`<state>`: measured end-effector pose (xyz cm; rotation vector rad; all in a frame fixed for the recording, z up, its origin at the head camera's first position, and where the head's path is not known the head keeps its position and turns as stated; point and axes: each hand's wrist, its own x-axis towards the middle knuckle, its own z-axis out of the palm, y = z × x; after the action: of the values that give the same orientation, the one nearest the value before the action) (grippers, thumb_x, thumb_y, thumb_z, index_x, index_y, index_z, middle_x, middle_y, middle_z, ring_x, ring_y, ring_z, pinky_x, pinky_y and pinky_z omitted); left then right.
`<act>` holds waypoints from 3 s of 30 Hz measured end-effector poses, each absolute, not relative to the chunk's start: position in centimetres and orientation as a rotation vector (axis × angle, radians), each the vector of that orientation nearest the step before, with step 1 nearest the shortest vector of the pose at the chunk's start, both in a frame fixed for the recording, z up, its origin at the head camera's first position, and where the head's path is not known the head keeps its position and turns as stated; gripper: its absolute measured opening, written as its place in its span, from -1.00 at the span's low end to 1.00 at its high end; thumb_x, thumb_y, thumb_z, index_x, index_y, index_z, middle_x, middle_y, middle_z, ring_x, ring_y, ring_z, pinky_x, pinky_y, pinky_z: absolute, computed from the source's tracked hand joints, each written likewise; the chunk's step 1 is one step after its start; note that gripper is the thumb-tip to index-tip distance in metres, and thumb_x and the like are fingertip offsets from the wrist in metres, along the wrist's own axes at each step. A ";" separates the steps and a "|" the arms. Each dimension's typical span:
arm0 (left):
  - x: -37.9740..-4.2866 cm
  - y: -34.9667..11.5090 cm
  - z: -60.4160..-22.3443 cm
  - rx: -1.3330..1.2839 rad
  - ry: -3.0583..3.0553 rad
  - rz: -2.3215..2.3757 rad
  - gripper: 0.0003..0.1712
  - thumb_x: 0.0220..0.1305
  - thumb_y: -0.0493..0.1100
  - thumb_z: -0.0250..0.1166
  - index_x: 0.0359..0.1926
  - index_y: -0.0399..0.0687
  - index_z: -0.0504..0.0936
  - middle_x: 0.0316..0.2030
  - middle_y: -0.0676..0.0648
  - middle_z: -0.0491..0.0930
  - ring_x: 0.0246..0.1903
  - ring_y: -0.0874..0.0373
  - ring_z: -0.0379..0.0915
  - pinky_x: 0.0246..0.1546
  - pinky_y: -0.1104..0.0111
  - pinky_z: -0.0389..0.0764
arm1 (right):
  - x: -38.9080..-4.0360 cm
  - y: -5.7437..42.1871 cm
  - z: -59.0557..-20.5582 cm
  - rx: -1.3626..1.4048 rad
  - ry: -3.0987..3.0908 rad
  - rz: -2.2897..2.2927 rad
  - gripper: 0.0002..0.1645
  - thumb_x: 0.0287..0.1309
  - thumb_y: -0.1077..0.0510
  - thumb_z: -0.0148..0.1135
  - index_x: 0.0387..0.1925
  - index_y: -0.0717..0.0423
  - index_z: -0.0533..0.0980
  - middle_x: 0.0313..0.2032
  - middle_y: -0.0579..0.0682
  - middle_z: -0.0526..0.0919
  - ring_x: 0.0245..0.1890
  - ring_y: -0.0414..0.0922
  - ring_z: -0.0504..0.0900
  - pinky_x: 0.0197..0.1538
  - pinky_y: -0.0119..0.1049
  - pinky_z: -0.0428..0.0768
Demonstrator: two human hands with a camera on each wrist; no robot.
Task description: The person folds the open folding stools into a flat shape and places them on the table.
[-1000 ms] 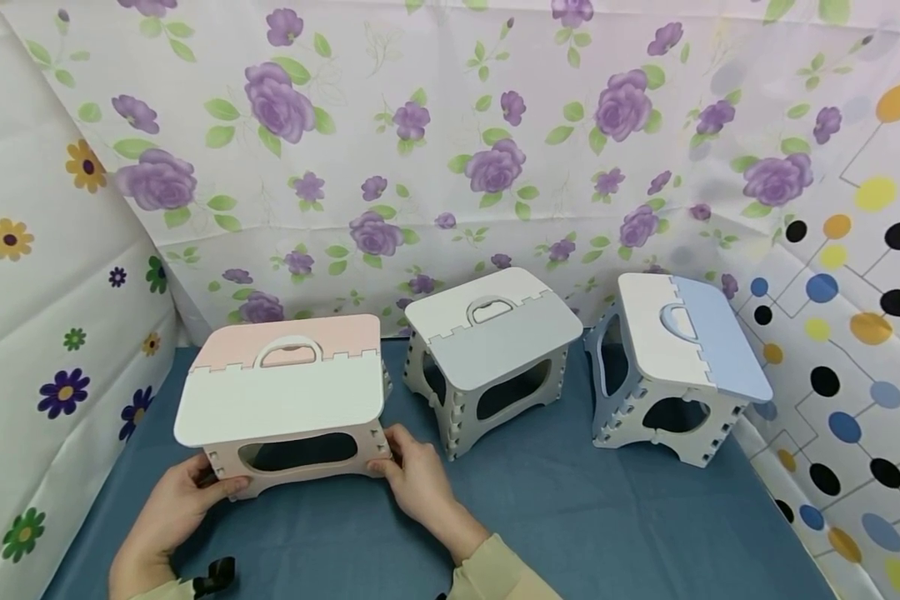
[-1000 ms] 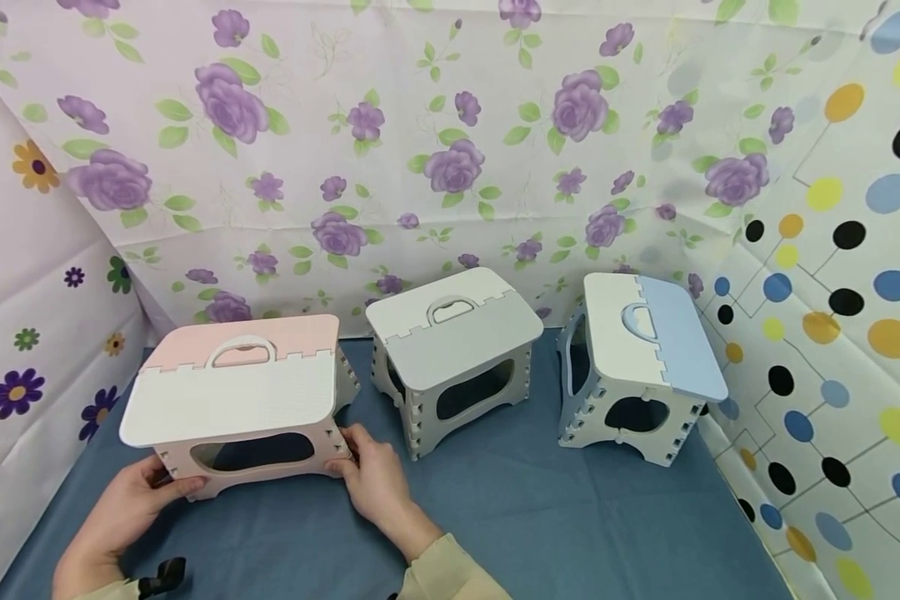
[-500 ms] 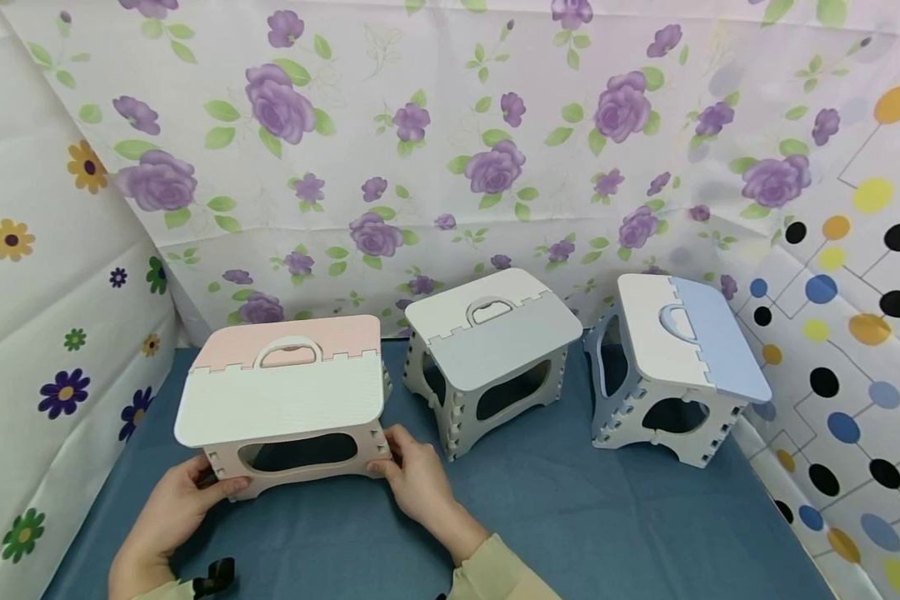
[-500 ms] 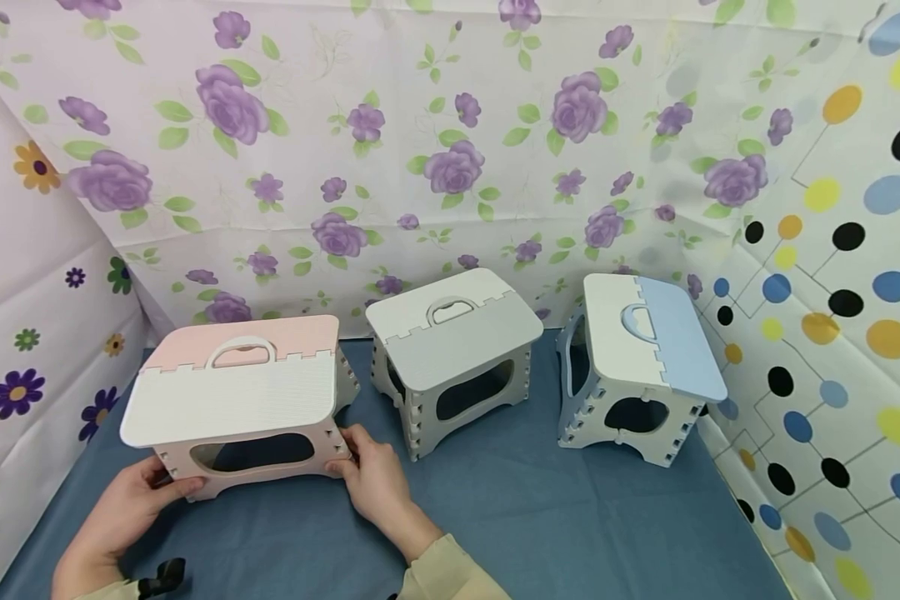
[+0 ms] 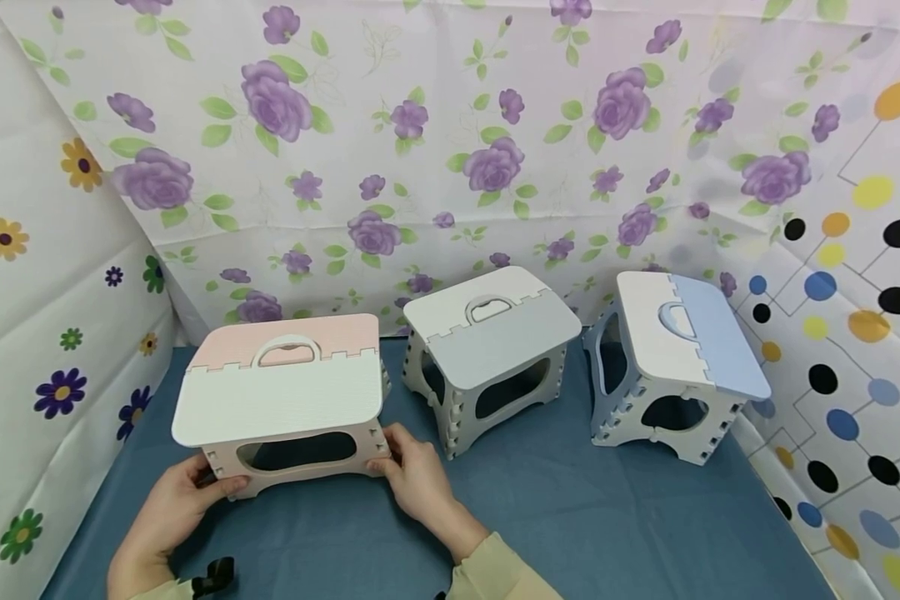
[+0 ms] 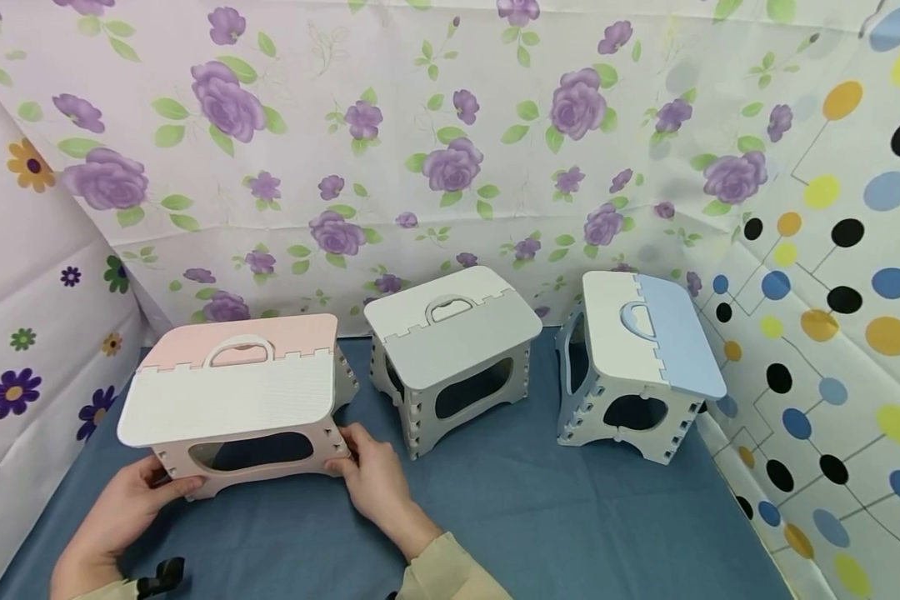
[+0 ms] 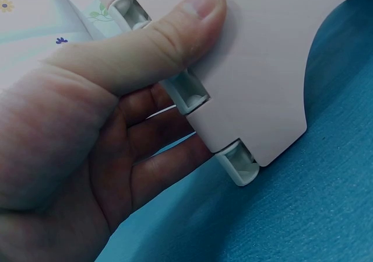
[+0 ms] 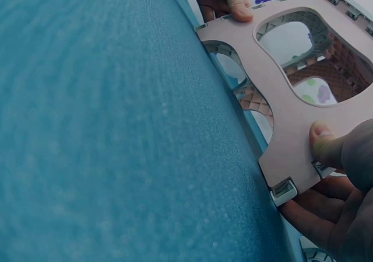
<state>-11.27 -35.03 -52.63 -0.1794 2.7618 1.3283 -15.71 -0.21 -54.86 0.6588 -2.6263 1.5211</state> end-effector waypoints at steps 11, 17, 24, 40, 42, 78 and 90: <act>-11.2 -35.2 -52.9 -0.167 2.756 1.349 -0.29 0.44 0.02 0.48 0.36 -0.40 0.53 0.18 -0.37 0.65 -0.01 0.03 0.64 -0.19 0.40 0.65 | -15.7 -0.2 -54.9 0.651 -2.631 1.533 -0.65 0.39 0.00 0.42 0.14 -0.09 0.59 -0.03 -0.12 0.81 -0.17 -0.35 0.70 -0.12 -0.36 0.65; -11.2 -35.3 -52.9 -0.166 2.757 1.340 -0.30 0.45 0.01 0.47 0.36 -0.40 0.53 0.19 -0.37 0.65 0.01 -0.01 0.65 -0.18 0.40 0.65 | -15.8 -0.3 -54.9 0.660 -2.617 1.539 -0.67 0.39 -0.01 0.41 0.11 -0.09 0.60 -0.05 -0.12 0.82 -0.20 -0.36 0.69 -0.15 -0.37 0.64; -11.3 -35.2 -52.8 -0.173 2.746 1.344 -0.28 0.46 0.00 0.46 0.38 -0.42 0.50 0.21 -0.39 0.63 0.05 -0.08 0.64 -0.18 0.43 0.63 | -15.8 -0.3 -54.9 0.641 -2.637 1.531 -0.68 0.39 -0.02 0.42 0.10 -0.10 0.60 -0.07 -0.14 0.81 -0.22 -0.38 0.67 -0.16 -0.37 0.63; -11.3 -35.0 -52.6 -0.159 2.750 1.345 -0.30 0.47 -0.02 0.46 0.37 -0.43 0.51 0.19 -0.39 0.64 0.03 -0.07 0.64 -0.18 0.43 0.63 | -15.8 -0.3 -55.0 0.652 -2.617 1.514 -0.69 0.38 -0.02 0.42 0.08 -0.08 0.60 -0.07 -0.12 0.82 -0.22 -0.35 0.68 -0.16 -0.36 0.63; -11.3 -35.0 -52.6 -0.159 2.749 1.344 -0.30 0.47 -0.02 0.45 0.37 -0.43 0.50 0.20 -0.40 0.63 0.04 -0.09 0.64 -0.18 0.44 0.63 | -15.8 -0.3 -54.9 0.642 -2.625 1.520 -0.68 0.38 -0.01 0.42 0.09 -0.09 0.60 -0.07 -0.12 0.82 -0.21 -0.35 0.69 -0.15 -0.35 0.64; -11.5 -35.3 -52.9 -0.142 2.761 1.344 -0.33 0.46 -0.03 0.46 0.35 -0.42 0.53 0.17 -0.37 0.66 -0.03 0.04 0.64 -0.19 0.39 0.65 | -15.8 -0.4 -54.7 0.629 -2.629 1.521 -0.70 0.38 0.00 0.43 0.07 -0.10 0.60 -0.08 -0.14 0.81 -0.24 -0.38 0.65 -0.16 -0.38 0.62; -11.4 -35.3 -53.0 -0.130 2.759 1.350 -0.35 0.46 -0.03 0.46 0.34 -0.41 0.54 0.15 -0.35 0.67 -0.07 0.13 0.64 -0.19 0.37 0.66 | -15.8 -0.3 -54.7 0.615 -2.657 1.529 -0.68 0.37 0.00 0.44 0.08 -0.12 0.60 -0.05 -0.16 0.81 -0.20 -0.38 0.66 -0.11 -0.36 0.63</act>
<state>-11.39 -35.32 -53.04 -0.1299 2.7590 1.3503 -15.80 -0.32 -54.70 0.6146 -2.6567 1.5292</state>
